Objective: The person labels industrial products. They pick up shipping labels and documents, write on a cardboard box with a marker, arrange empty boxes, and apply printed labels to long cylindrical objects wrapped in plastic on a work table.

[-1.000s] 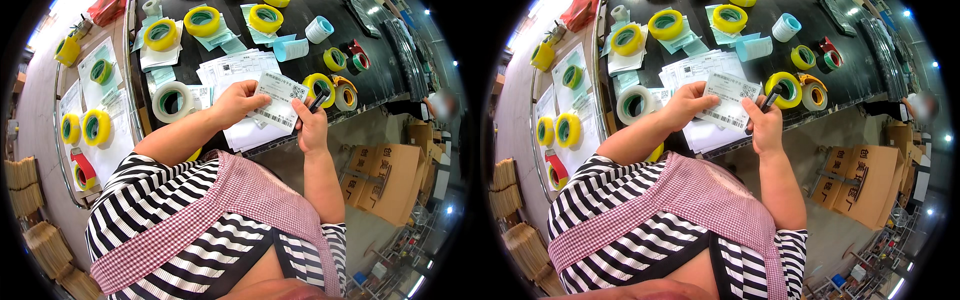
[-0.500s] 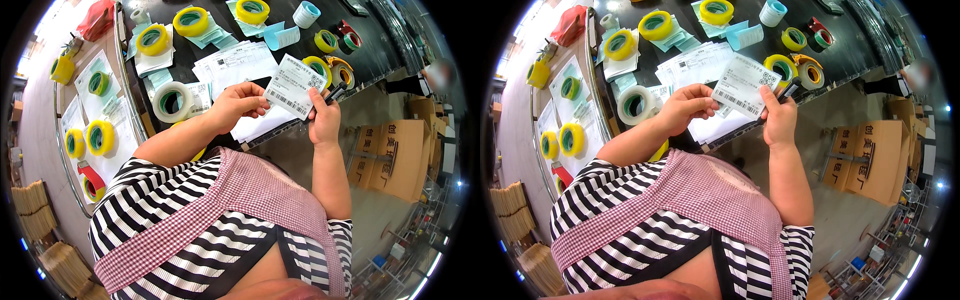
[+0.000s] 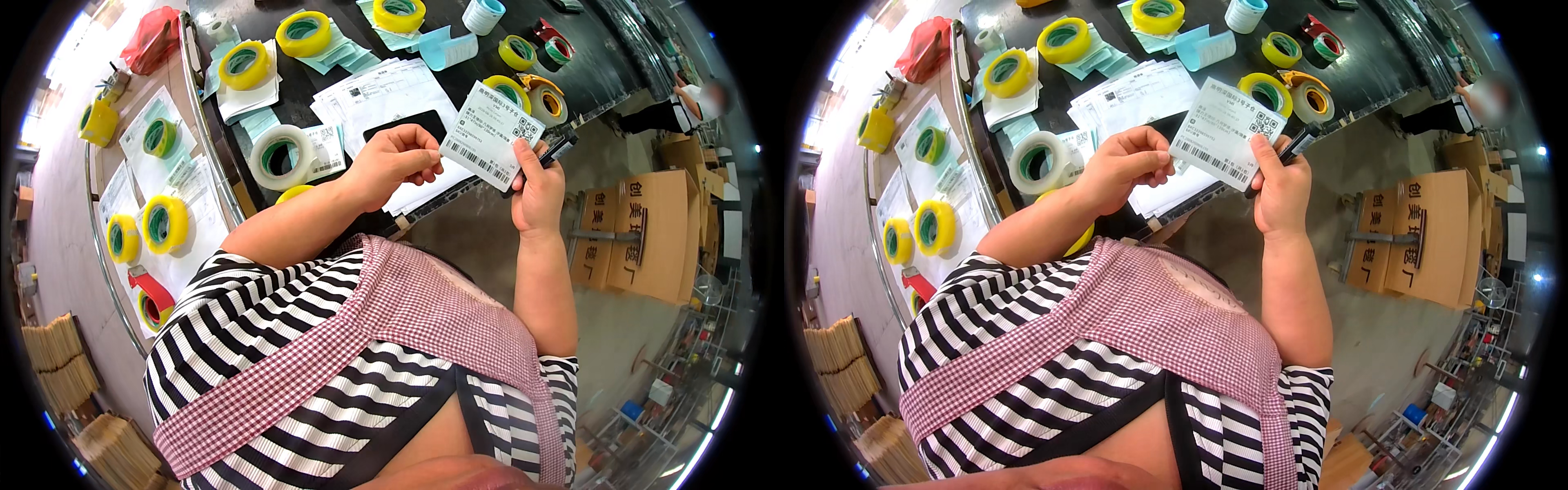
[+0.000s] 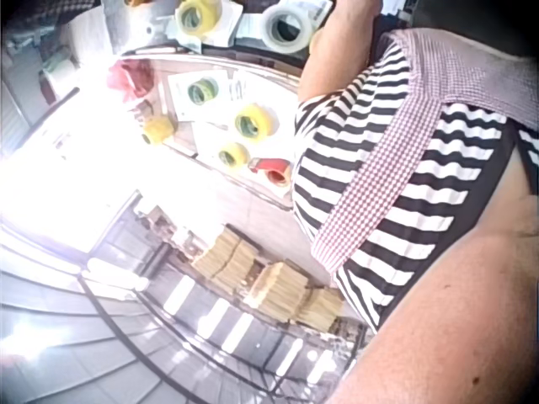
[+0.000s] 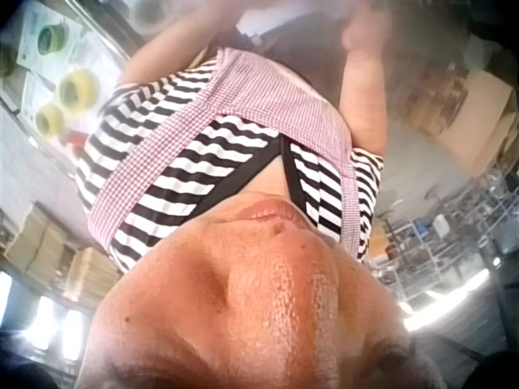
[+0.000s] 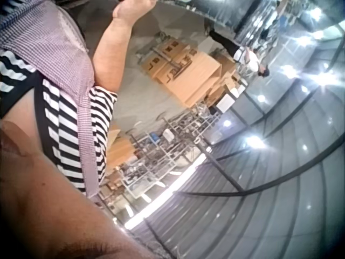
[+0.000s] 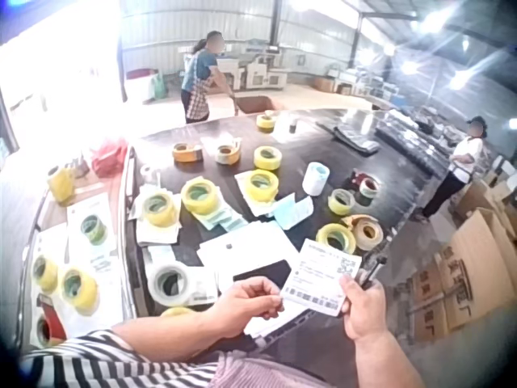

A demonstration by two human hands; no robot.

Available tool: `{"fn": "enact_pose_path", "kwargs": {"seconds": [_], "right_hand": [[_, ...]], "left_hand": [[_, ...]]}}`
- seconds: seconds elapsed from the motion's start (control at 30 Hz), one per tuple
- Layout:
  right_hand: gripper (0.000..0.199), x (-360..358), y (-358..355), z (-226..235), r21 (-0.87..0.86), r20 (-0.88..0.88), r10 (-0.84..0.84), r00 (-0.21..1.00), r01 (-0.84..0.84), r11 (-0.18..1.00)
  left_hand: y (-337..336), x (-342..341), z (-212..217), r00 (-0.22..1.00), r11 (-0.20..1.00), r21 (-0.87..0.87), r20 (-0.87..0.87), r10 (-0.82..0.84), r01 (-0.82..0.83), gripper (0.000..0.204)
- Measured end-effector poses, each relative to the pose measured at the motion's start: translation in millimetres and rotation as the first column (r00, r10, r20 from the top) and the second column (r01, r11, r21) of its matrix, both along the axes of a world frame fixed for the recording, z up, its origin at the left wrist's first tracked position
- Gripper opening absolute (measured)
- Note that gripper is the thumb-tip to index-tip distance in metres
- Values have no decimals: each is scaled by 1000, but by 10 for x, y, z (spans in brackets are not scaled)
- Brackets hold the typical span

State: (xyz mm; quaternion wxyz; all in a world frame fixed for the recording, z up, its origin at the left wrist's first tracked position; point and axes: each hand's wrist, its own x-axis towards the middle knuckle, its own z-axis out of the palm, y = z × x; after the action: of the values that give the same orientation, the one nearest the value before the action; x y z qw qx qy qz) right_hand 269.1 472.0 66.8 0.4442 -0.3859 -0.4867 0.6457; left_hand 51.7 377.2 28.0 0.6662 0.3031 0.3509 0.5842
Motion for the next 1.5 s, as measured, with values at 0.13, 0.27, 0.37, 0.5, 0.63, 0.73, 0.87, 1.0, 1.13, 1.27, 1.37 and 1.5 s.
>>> {"fn": "enact_pose_path", "kwargs": {"seconds": [0.13, 0.27, 0.37, 0.5, 0.63, 0.73, 0.87, 1.0, 1.13, 1.27, 1.37, 1.5], "right_hand": [[14, 118, -126, 60, 1, -28, -29, 999, 29, 1000], [18, 365, -354, 146, 1, -51, -67, 996, 67, 998], [18, 652, -582, 190, 21, -62, -97, 993, 99, 995], [18, 1154, -1053, 168, 29, -62, -140, 988, 142, 989], [19, 1743, -1627, 139, 48, -72, -196, 978, 200, 979], [20, 2191, -2101, 155, 33, -19, -258, 966, 259, 965], [21, 2690, -2643, 224, -5, 23, -309, 951, 309, 951], [18, 2992, -3011, 316, -29, 28, -340, 940, 341, 940], [20, 3078, -3212, 323, -24, -16, -392, 920, 391, 920], [32, 3017, -3279, 356, 121, 210, -544, 812, 531, 839], [41, 2882, -3284, 388, 694, 477, -799, 368, 400, 599], [23, 2700, -3362, 362, 682, 369, -587, 720, 219, 698]], "left_hand": [[-97, 105, 62, 999, 999, 33, -31, -39, 40, 6], [-252, 305, 136, 995, 995, 30, -12, -94, 94, 7], [-401, 547, 185, 990, 990, 20, -30, -138, 138, 7], [-699, 992, 217, 971, 974, 2, -80, -226, 227, 6], [-1062, 1533, 220, 928, 939, 1, -148, -341, 345, 4], [-1366, 1909, 231, 883, 893, 11, -153, -443, 450, 3], [-1727, 2380, 323, 811, 821, 14, -164, -561, 571, 3], [-2010, 2696, 503, 740, 745, 60, -198, -643, 664, 3], [-2132, 2888, 650, 705, 698, 126, -237, -669, 705, 5], [-2086, 2980, 679, 705, 677, 197, -171, -689, 709, 6], [-1932, 3032, 608, 735, 698, 236, -150, -661, 676, 6], [-1668, 3078, 464, 785, 727, 298, -210, -582, 619, 3]]}}
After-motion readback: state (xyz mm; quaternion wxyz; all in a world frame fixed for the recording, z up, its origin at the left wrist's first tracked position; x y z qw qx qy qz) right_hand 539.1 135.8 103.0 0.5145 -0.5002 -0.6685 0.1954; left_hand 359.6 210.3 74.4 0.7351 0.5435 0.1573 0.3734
